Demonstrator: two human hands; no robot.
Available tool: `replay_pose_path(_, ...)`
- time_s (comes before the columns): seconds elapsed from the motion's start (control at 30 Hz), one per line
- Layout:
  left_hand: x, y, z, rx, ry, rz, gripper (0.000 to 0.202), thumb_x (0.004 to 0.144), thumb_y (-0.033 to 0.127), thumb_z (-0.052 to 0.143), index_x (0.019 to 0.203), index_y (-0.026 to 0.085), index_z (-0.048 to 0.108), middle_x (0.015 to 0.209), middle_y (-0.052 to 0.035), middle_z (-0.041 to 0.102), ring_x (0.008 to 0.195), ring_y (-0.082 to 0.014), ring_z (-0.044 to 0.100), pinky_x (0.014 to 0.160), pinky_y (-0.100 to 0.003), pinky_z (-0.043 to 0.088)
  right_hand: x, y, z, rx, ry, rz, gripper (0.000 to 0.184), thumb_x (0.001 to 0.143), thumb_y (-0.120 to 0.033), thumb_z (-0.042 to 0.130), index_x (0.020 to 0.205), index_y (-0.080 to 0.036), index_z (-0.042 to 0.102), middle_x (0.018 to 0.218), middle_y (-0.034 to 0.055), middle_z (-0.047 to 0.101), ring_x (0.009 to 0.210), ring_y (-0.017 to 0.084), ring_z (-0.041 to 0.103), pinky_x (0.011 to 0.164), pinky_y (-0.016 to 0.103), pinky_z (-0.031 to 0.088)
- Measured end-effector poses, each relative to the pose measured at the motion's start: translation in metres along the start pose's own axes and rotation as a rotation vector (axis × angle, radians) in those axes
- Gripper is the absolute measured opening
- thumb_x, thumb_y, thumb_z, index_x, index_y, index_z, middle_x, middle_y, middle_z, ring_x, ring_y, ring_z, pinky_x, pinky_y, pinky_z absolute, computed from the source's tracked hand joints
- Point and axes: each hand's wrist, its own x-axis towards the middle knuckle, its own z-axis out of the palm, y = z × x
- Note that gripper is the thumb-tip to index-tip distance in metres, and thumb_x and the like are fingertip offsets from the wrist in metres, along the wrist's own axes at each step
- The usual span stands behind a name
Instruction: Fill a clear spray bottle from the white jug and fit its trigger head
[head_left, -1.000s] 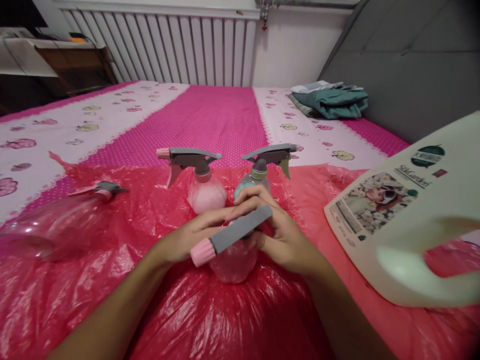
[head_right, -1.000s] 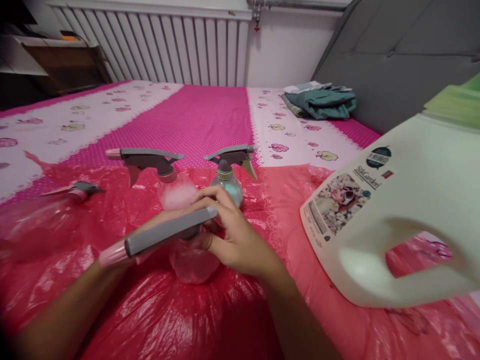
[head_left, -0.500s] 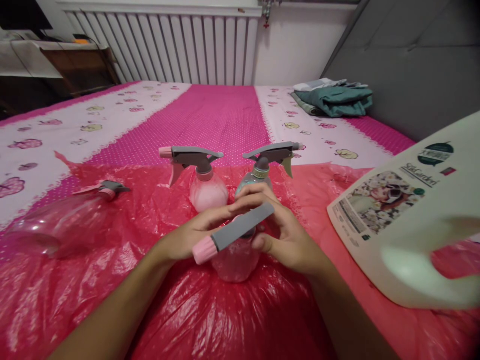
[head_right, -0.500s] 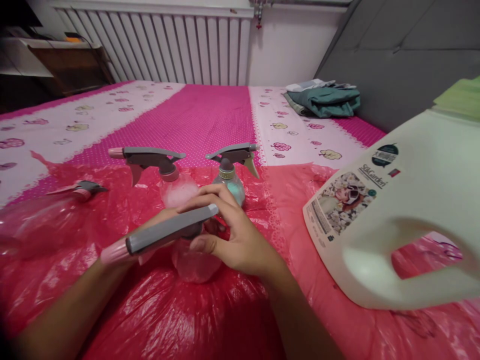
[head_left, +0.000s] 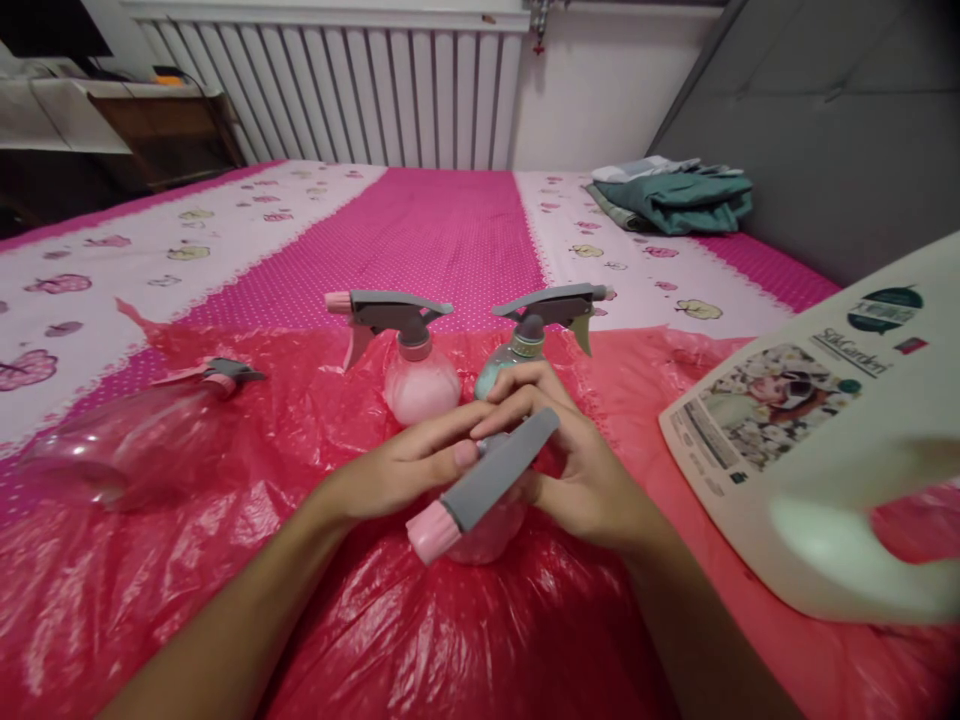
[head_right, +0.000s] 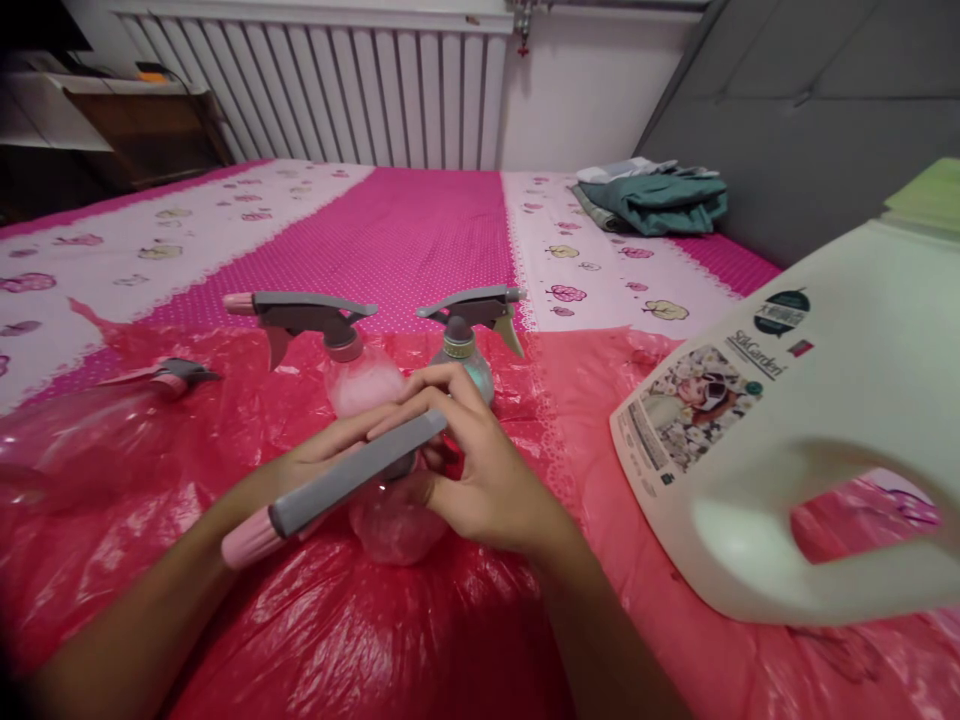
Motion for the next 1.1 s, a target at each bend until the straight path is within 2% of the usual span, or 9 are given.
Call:
replay_pose_path(0.13, 0.000, 0.005, 0.005, 0.016, -0.006, 0.031, 0.044, 0.100, 0.047, 0.071, 0.141, 0.031, 0.068, 0.146, -0.0035, 0.064, 0.144, -0.0275, 0.053, 0.120, -0.037, 0.041, -0.001, 0.002, 0.003, -0.038, 0.015, -0.027, 0.028, 0.086, -0.024, 0.084, 0.106, -0.029, 0.064, 0.121, 0.0014, 0.049, 0.116, 0.019, 0.055, 0.100, 0.034, 0.051)
replay_pose_path(0.27, -0.001, 0.011, 0.008, -0.020, -0.018, 0.035, 0.034, 0.098, 0.036, 0.076, 0.131, 0.031, 0.072, 0.132, -0.0004, 0.067, 0.129, -0.0217, 0.060, 0.110, -0.030, 0.045, 0.000, 0.003, 0.005, -0.079, 0.032, -0.069, 0.031, 0.085, -0.020, 0.084, 0.105, -0.029, 0.061, 0.119, 0.0014, 0.049, 0.117, 0.018, 0.056, 0.106, 0.037, 0.049)
replay_pose_path(0.4, -0.001, 0.015, 0.007, -0.040, -0.029, 0.048, 0.023, 0.099, 0.032, 0.074, 0.122, 0.032, 0.077, 0.121, 0.0030, 0.071, 0.118, -0.0182, 0.065, 0.104, -0.027, 0.049, 0.000, 0.003, 0.002, -0.065, 0.037, -0.063, 0.031, 0.086, -0.036, 0.086, 0.104, -0.029, 0.063, 0.119, 0.0034, 0.051, 0.117, 0.021, 0.057, 0.105, 0.040, 0.052)
replay_pose_path(0.53, 0.000, 0.013, 0.004, -0.019, -0.029, 0.035, 0.039, 0.104, 0.040, 0.067, 0.143, 0.038, 0.068, 0.140, 0.0024, 0.072, 0.134, -0.0229, 0.063, 0.114, -0.033, 0.047, -0.002, 0.000, -0.003, -0.017, -0.025, -0.029, 0.032, 0.094, -0.050, 0.075, 0.120, -0.033, 0.071, 0.130, 0.0061, 0.051, 0.133, 0.024, 0.052, 0.115, 0.043, 0.049)
replay_pose_path(0.6, 0.000, 0.010, 0.003, -0.037, -0.035, 0.030, 0.042, 0.105, 0.042, 0.065, 0.147, 0.042, 0.064, 0.155, 0.0048, 0.064, 0.146, -0.0237, 0.056, 0.122, -0.035, 0.042, -0.002, -0.001, -0.004, 0.007, -0.048, -0.022, 0.027, 0.099, -0.047, 0.069, 0.124, -0.035, 0.073, 0.134, 0.0061, 0.050, 0.136, 0.023, 0.050, 0.112, 0.039, 0.050)
replay_pose_path(0.67, 0.000, 0.008, 0.002, -0.044, -0.043, 0.026, 0.041, 0.105, 0.043, 0.065, 0.146, 0.042, 0.064, 0.158, 0.0055, 0.062, 0.147, -0.0236, 0.056, 0.122, -0.035, 0.042, -0.002, -0.001, -0.005, 0.012, -0.054, -0.030, 0.025, 0.099, -0.045, 0.069, 0.122, -0.036, 0.074, 0.134, 0.0056, 0.050, 0.134, 0.022, 0.051, 0.110, 0.037, 0.051)
replay_pose_path(0.83, -0.001, 0.009, 0.002, -0.027, -0.056, -0.039, 0.045, 0.105, 0.040, 0.065, 0.149, 0.032, 0.063, 0.149, -0.0022, 0.069, 0.133, -0.0251, 0.066, 0.112, -0.036, 0.051, -0.001, 0.000, -0.003, -0.023, -0.035, -0.026, 0.023, 0.098, -0.048, 0.071, 0.117, -0.034, 0.074, 0.126, 0.0043, 0.048, 0.123, 0.021, 0.055, 0.104, 0.036, 0.053)
replay_pose_path(0.97, -0.002, 0.014, 0.004, 0.004, -0.034, -0.004, 0.042, 0.104, 0.036, 0.067, 0.146, 0.032, 0.067, 0.148, -0.0019, 0.068, 0.138, -0.0247, 0.061, 0.113, -0.033, 0.048, 0.000, -0.002, -0.001, -0.045, -0.010, -0.018, 0.028, 0.094, -0.052, 0.074, 0.110, -0.030, 0.072, 0.119, 0.0043, 0.049, 0.114, 0.020, 0.056, 0.091, 0.033, 0.057)
replay_pose_path(1.1, -0.002, 0.016, 0.008, 0.005, -0.002, 0.047, 0.036, 0.101, 0.036, 0.071, 0.136, 0.031, 0.070, 0.133, -0.0008, 0.070, 0.124, -0.0214, 0.064, 0.103, -0.029, 0.050, 0.000, -0.002, 0.000, -0.084, -0.001, -0.006, 0.032, 0.091, -0.054, 0.077, 0.106, -0.027, 0.067, 0.117, 0.0047, 0.050, 0.110, 0.021, 0.058, 0.088, 0.035, 0.057)
